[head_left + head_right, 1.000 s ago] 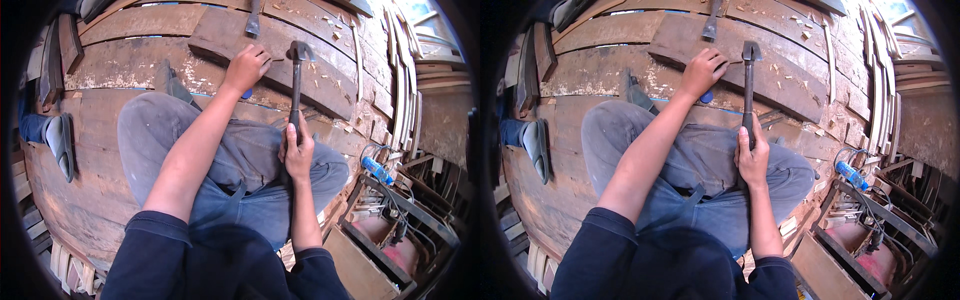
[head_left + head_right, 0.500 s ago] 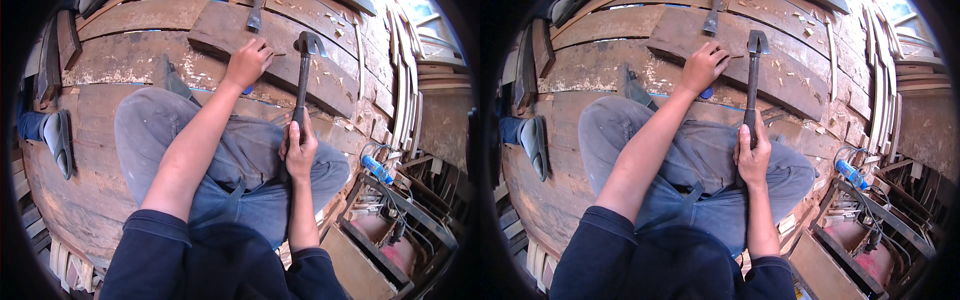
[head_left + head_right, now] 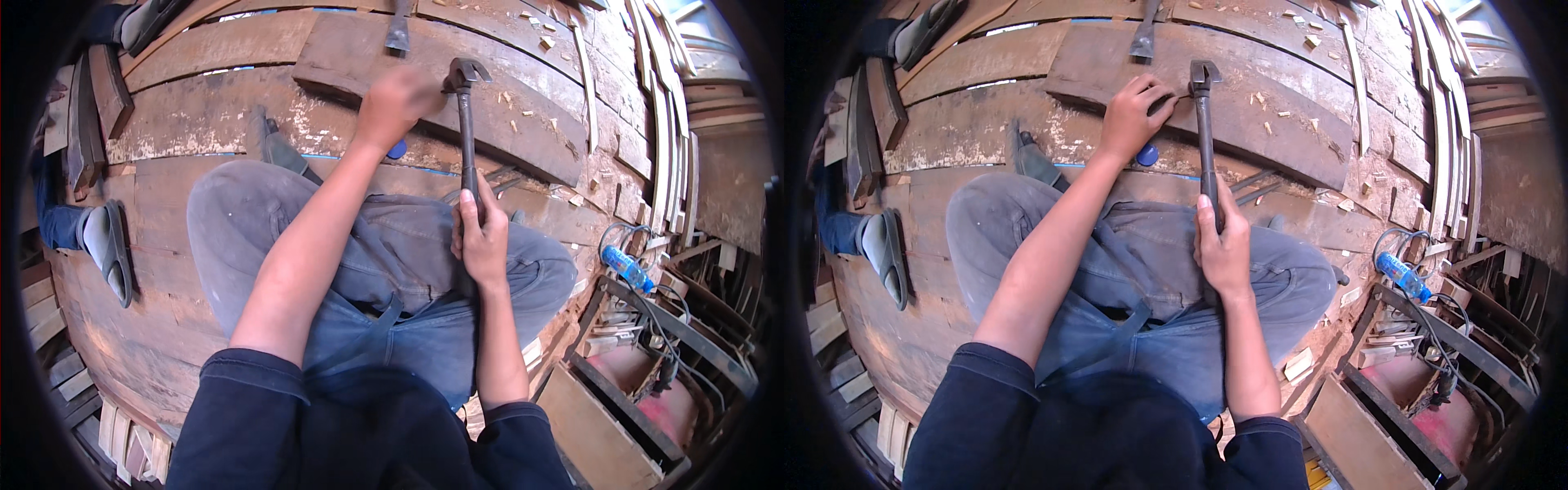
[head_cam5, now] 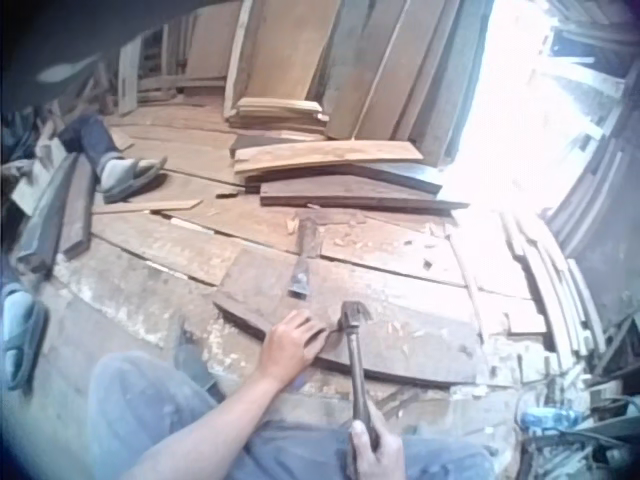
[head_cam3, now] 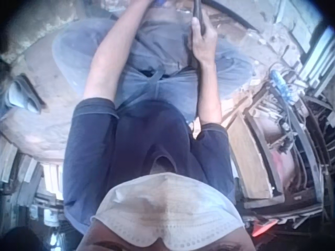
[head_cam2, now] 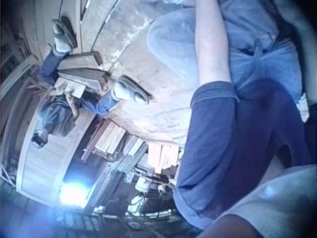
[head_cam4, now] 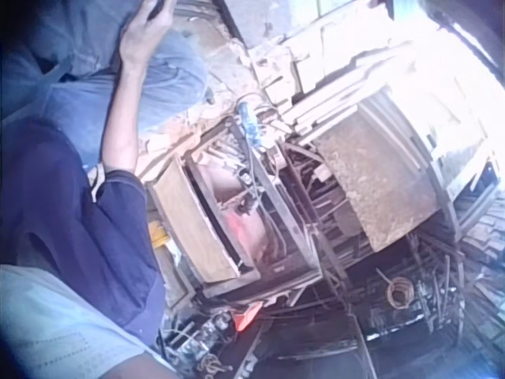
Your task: Chisel and shape a piece of wood using a hammer and a metal tool while sitting on a workshop floor.
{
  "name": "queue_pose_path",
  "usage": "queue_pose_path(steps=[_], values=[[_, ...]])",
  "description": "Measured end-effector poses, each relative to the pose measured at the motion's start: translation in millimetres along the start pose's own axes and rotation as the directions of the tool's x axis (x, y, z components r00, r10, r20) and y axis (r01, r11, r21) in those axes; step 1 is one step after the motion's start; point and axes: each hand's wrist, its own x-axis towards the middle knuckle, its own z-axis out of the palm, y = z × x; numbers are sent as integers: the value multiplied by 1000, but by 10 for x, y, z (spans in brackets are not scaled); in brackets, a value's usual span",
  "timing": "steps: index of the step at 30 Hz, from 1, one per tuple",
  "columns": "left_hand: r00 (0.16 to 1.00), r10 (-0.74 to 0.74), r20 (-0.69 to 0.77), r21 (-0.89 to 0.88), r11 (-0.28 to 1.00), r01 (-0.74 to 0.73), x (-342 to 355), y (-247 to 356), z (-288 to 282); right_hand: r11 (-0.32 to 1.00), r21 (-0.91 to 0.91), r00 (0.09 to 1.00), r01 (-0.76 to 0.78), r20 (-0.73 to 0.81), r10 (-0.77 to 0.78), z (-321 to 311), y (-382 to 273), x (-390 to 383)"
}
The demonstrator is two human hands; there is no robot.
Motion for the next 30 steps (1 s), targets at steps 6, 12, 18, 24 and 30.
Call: queue_pose_path(steps=[6,12,18,24,30], values=[[999,-23,24,-7,1000,24,31,15,2,996,7,995,83,-55,-83,-43,-65,-31],[998,-51,36,17,999,51,13,62,-32,951,-246,978,187,-48,-205,-61,269,55],[989,-97,112,-7,995,98,55,79,-40,978,-118,947,171,-255,-196,-70,239,105],[873,-239,424,-320,863,391,236,374,-198,782,-549,831,295,-256,-494,-198,366,205],[791,11,612,-496,784,373,213,785,-220,912,221,893,345,-377,-247,-268,164,161]])
